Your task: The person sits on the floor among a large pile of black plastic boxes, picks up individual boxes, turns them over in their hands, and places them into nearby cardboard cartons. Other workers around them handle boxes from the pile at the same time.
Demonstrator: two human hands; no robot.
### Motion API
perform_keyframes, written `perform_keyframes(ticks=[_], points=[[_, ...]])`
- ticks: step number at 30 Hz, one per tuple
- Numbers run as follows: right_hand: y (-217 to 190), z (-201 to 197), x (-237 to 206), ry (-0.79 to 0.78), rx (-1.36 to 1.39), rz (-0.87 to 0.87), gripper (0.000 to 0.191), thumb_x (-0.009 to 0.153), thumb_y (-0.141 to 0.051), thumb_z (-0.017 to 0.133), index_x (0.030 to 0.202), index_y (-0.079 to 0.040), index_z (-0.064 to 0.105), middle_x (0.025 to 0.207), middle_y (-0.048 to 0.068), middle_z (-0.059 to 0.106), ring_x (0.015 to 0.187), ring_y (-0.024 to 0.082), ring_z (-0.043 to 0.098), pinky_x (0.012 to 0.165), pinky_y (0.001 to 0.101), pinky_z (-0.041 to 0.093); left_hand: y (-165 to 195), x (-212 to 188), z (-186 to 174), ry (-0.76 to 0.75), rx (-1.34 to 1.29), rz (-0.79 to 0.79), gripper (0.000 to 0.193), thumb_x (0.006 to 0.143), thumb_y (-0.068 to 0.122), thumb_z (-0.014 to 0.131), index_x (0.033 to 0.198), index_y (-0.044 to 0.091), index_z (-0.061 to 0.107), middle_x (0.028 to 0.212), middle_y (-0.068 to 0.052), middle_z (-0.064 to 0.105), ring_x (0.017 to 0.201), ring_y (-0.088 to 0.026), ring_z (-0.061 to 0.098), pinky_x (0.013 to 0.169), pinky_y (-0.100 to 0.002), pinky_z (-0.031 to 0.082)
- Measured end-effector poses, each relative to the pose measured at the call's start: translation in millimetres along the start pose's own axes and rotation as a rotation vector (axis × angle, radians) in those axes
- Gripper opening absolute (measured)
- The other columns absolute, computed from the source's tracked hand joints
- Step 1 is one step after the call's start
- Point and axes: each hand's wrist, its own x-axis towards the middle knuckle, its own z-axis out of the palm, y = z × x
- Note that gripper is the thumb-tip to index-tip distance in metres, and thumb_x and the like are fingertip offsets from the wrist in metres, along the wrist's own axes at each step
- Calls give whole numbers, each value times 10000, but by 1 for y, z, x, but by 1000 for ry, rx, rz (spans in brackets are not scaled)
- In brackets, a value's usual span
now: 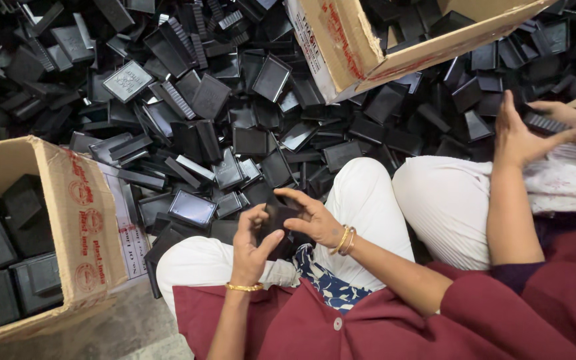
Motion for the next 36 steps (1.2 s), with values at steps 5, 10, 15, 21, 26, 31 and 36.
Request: perform_keyframes(ticks=[5,10,15,21,26,31,36], points=[[-7,-14,-2,-39,0,-48,833,887,-95,774,1584,-54,320,1570,32,429,1461,111,405,1203,266,331,17,4,-8,-59,-5,74,508,838,50,798,1302,17,593,1352,-167,594,1226,-235,611,1062,-345,492],[-15,-17,-3,38,-197,277,966,836,-26,834,1653,-107,324,1310,178,530,1077,246,333,925,349,312,31,7,-6,-96,324,160,488,799,96,830,1251,28,657,1385,-174,605,1234,-255,626,1039,-340,496],[-14,-18,-5,-17,62,35,875,866,-62,786,1598,-124,310,1430,21,532,1326,129,520,1114,286,457,37,12,-9,-196,415,158,512,841,146,811,1310,29,641,1453,-195,577,1298,-302,616,1063,-361,479],[11,-21,-15,42,34,183,608,934,-125,700,1506,-131,494,1347,33,582,1245,122,564,1087,281,460,53,19,-13,-438,542,-114,545,863,230,771,1352,59,605,1440,-163,549,1310,-308,583,1046,-357,480],[-58,-52,10,285,-774,-451,463,950,-134,670,1401,-112,567,1409,107,530,1357,242,494,1096,394,430,47,18,-10,-77,575,353,550,861,194,768,1352,26,584,1389,-205,573,1292,-350,565,1080,-396,439],[-191,-114,54,784,12,-627,695,1094,-94,589,1589,-221,118,1567,116,336,1095,215,589,914,336,573,10,42,-36,270,674,132,216,925,123,701,1131,57,687,1072,-122,687,925,-254,690,828,-350,550],[-120,-96,79,793,-410,-739,860,1041,-91,778,1641,-168,168,1474,131,348,1269,252,493,1134,380,500,-50,96,-55,202,1023,401,88,938,48,676,1024,62,687,981,-125,653,946,-343,645,811,-448,537]])
